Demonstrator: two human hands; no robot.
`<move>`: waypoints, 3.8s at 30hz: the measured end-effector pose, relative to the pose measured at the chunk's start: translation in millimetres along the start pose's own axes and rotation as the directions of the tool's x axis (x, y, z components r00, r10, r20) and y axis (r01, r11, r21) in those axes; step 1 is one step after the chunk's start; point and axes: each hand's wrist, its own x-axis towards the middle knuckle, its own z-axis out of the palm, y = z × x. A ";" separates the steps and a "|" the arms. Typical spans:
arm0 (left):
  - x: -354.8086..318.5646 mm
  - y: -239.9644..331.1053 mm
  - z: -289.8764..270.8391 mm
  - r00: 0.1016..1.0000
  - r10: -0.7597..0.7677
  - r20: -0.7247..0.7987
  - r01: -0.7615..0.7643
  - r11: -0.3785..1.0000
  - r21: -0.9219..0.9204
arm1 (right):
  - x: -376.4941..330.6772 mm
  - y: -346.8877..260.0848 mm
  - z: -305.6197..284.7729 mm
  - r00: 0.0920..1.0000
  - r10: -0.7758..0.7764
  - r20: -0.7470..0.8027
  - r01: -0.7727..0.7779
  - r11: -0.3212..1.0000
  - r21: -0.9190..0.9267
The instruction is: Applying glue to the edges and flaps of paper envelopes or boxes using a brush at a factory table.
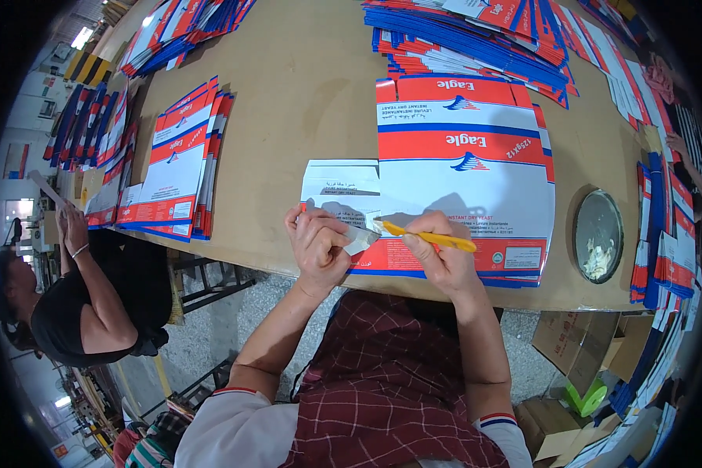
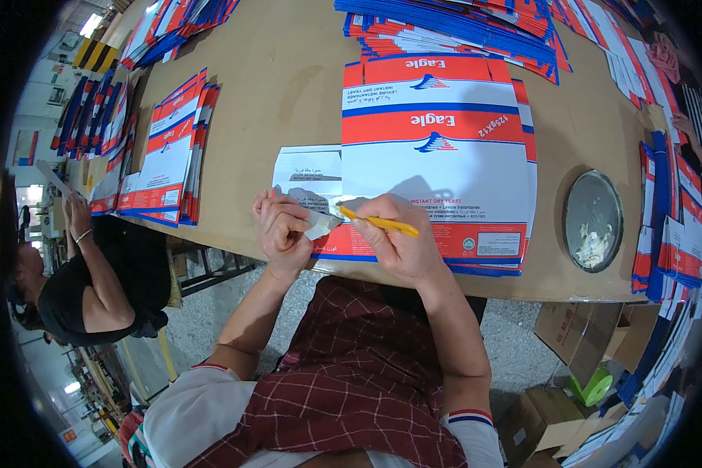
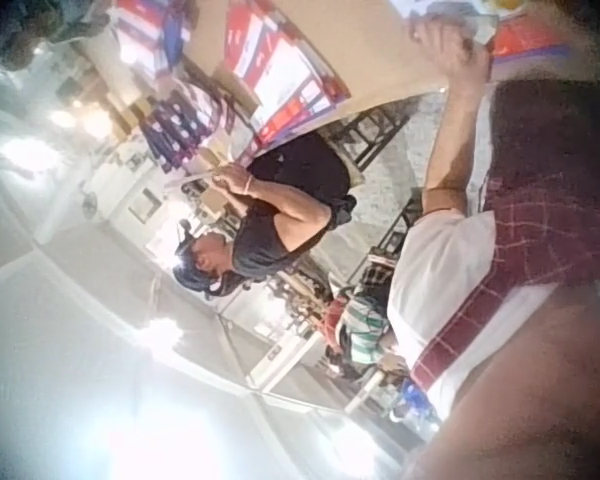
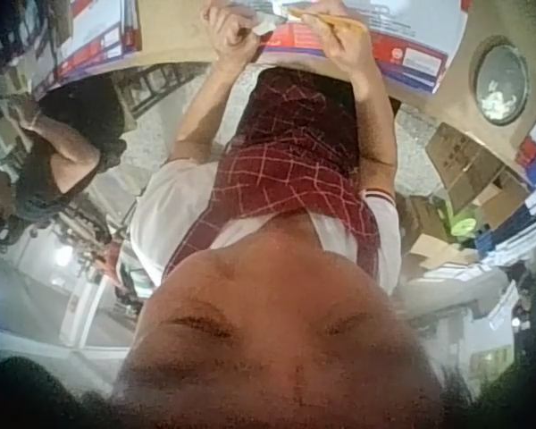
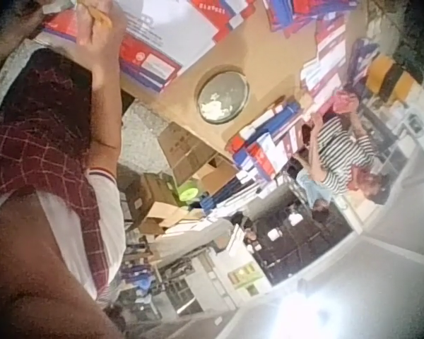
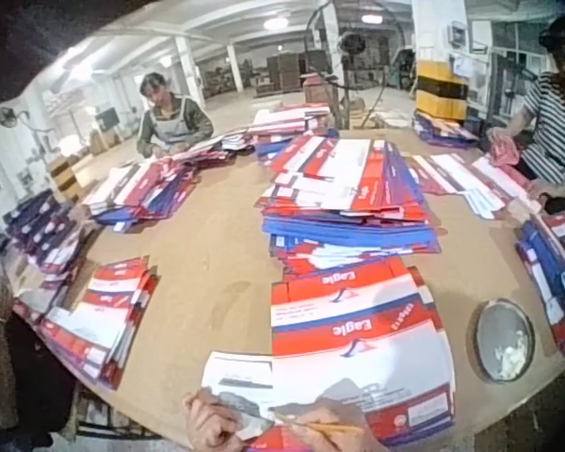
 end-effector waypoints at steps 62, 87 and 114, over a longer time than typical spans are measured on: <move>-4.1 2.3 1.4 0.996 -0.077 -0.045 0.075 0.996 -0.038 | -15.0 20.9 4.6 0.927 0.237 -0.289 -0.071 0.871 0.486; 96.8 6.3 3.1 0.486 -0.018 0.874 0.250 0.961 -0.120 | -6.7 33.3 -30.1 0.775 0.543 -0.325 0.266 0.186 0.946; 301.1 -17.5 165.9 0.910 0.269 0.314 -0.306 0.949 0.074 | -0.8 32.3 -25.4 0.894 0.414 -0.171 0.169 0.042 0.985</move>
